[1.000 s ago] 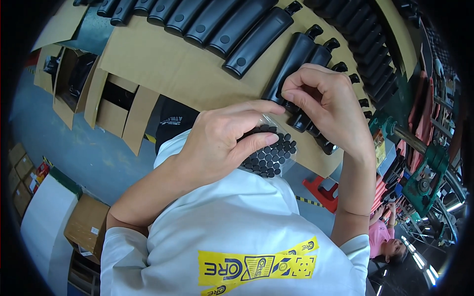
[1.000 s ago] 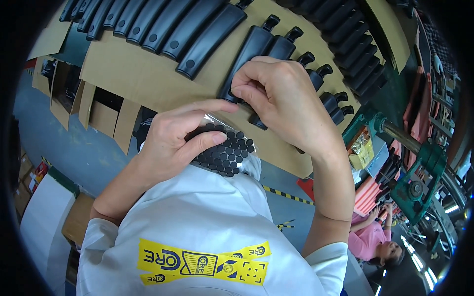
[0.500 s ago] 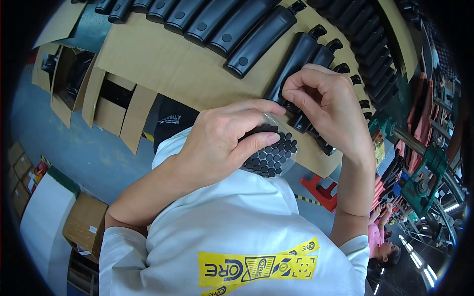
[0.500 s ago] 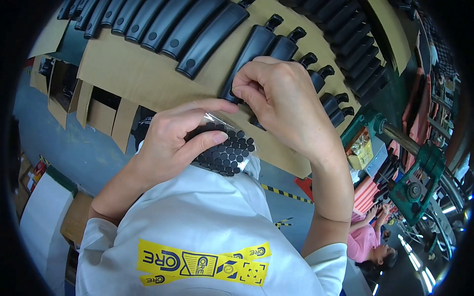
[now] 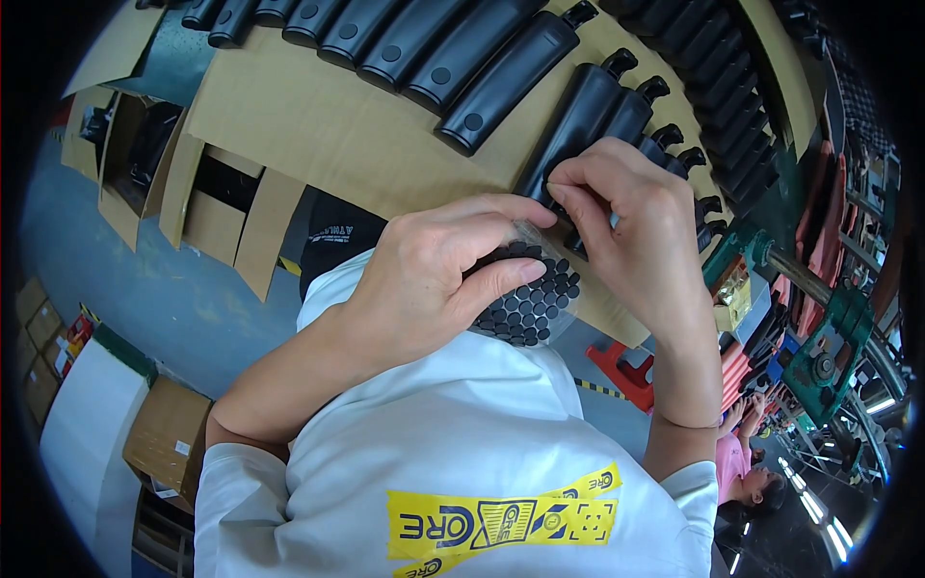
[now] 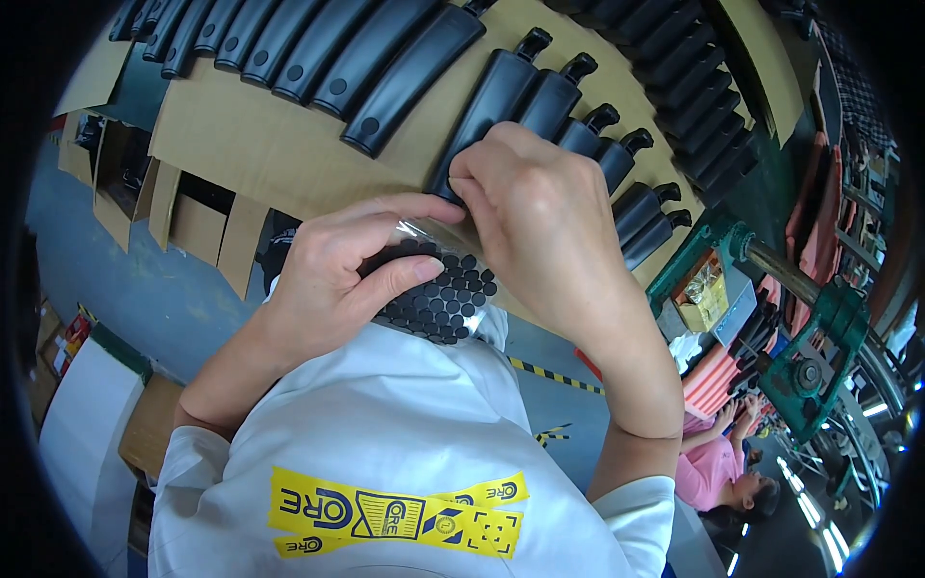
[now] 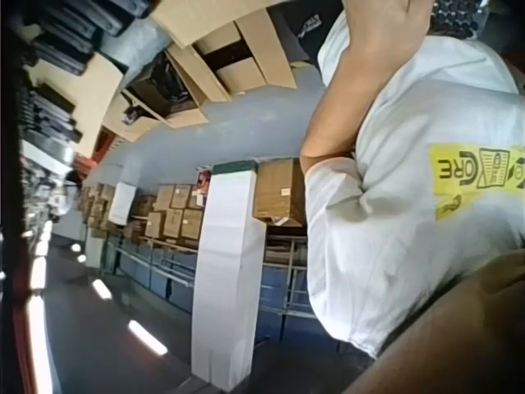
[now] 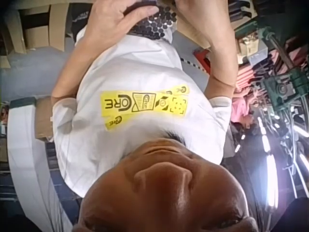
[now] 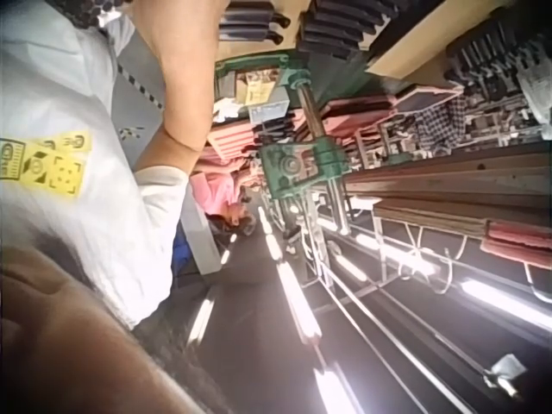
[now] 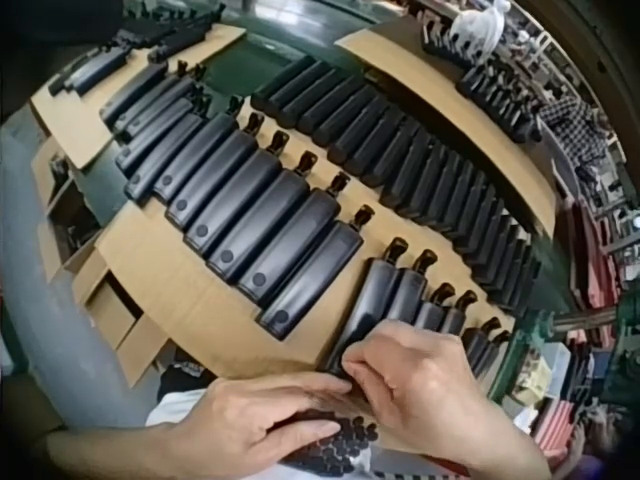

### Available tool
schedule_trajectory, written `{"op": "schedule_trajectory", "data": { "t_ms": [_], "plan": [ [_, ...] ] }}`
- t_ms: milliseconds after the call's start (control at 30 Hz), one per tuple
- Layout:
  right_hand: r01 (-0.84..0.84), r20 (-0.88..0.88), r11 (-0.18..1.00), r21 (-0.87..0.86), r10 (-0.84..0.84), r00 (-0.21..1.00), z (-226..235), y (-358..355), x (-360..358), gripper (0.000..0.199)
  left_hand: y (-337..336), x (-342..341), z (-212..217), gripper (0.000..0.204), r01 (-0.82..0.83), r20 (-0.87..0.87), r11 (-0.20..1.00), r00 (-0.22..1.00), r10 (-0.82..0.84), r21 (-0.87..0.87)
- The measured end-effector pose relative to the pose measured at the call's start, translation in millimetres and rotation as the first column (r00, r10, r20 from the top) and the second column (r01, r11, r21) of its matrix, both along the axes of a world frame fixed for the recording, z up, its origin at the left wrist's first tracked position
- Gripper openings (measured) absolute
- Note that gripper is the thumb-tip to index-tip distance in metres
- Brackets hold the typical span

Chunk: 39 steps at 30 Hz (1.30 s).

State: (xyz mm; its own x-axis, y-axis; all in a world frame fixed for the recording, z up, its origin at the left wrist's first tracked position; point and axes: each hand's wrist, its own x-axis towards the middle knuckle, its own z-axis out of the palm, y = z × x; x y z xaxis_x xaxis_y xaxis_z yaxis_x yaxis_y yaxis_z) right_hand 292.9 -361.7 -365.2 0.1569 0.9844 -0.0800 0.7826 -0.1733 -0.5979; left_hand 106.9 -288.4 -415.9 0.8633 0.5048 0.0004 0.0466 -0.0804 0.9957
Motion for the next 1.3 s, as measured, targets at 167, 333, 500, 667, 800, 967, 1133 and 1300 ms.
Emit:
{"op": "schedule_trajectory", "data": {
  "t_ms": [167,333,500,667,800,967,1133,1300],
  "plan": [
    [-0.111,0.228,0.992,0.066,0.093,0.969,0.3,-6.9,-5.2,0.012,-0.5,-0.3,-2.4,0.014,-0.019,0.033,0.999,0.999,0.018,0.027],
    [-0.207,0.399,0.978,0.035,0.176,0.9,7.3,-15.5,-12.3,0.02,3.9,-2.0,10.6,0.013,0.037,-0.087,0.997,0.995,-0.043,-0.07],
    [-0.041,0.129,0.998,0.041,0.035,0.991,9.0,-23.9,-8.2,0.025,3.9,-2.5,9.5,0.013,0.047,-0.13,0.995,0.99,-0.058,-0.086],
    [0.026,0.01,0.999,0.035,-0.027,1.0,5.6,-27.0,-7.1,0.028,4.7,-2.9,9.7,0.013,0.053,-0.134,0.996,0.989,-0.063,-0.076],
    [-0.046,0.202,0.998,0.053,0.034,0.979,0.0,-27.4,-12.7,0.031,4.0,-0.4,11.7,0.014,0.048,-0.127,0.996,0.99,-0.058,-0.08],
    [-0.104,0.33,0.993,0.054,0.08,0.941,1.0,-22.4,-11.7,0.031,1.6,0.1,6.4,0.015,0.016,-0.09,0.998,0.996,-0.022,-0.06],
    [0.04,0.024,0.996,0.084,-0.042,0.999,9.0,-37.4,-9.7,0.025,2.0,-4.2,6.6,0.013,0.002,-0.1,1.0,0.995,-0.004,-0.026],
    [0.18,-0.216,0.979,0.093,-0.157,0.964,9.6,-57.6,-17.4,0.017,1.1,-5.1,11.0,0.011,0.011,-0.138,1.0,0.99,-0.009,0.012]
  ]
}}
